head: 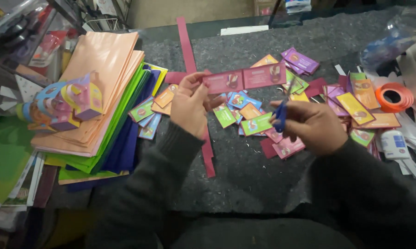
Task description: Cutting and sorting small colorful paper cards using scissors.
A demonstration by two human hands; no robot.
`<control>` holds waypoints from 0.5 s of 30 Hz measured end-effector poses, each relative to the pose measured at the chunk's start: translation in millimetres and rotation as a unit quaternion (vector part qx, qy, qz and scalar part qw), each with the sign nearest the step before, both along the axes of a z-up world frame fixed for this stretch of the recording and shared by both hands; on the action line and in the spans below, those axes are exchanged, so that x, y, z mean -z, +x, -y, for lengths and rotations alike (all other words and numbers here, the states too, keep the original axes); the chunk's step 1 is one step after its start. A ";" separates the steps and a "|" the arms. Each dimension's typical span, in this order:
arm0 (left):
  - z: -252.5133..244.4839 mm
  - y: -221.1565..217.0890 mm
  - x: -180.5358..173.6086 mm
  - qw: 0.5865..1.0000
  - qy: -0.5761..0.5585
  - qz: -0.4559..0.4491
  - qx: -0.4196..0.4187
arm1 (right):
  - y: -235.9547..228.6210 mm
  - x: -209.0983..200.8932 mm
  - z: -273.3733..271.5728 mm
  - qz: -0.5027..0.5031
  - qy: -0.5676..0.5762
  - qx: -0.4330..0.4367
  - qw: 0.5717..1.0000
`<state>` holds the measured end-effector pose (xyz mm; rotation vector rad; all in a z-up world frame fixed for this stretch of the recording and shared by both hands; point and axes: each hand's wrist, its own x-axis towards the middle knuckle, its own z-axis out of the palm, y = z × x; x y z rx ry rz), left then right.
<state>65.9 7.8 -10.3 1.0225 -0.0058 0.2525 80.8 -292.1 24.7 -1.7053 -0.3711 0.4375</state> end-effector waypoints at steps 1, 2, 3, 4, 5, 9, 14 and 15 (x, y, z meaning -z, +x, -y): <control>4.5 -6.5 -9.8 1.000 -0.001 0.000 -0.001 | -0.3 4.1 -1.4 0.000 -0.001 -0.001 1.000; 9.1 -13.9 -18.9 0.999 -0.037 -0.021 -0.009 | -1.9 9.0 -2.6 -0.024 0.019 -0.023 0.999; 13.7 -20.8 -27.9 0.996 -0.074 -0.042 -0.018 | -3.2 14.2 -3.7 -0.049 0.040 -0.045 0.997; 15.8 -24.0 -29.1 0.996 -0.075 -0.044 -0.017 | -6.9 9.1 -7.5 -0.051 0.038 -0.045 0.997; 17.8 -27.1 -30.3 0.994 -0.085 -0.060 -0.017 | -10.4 4.0 -11.5 -0.078 0.011 -0.054 0.995; 20.6 -33.7 -21.8 0.992 -0.118 -0.045 -0.010 | -13.1 10.1 -15.9 -0.100 -0.037 -0.122 0.987; 20.3 -36.9 -25.1 0.991 -0.128 -0.039 -0.011 | -12.1 15.5 -19.4 -0.085 -0.015 -0.166 0.982; 20.6 -38.5 -25.6 0.992 -0.122 -0.038 -0.008 | -13.2 13.5 -21.3 -0.099 -0.017 -0.155 0.983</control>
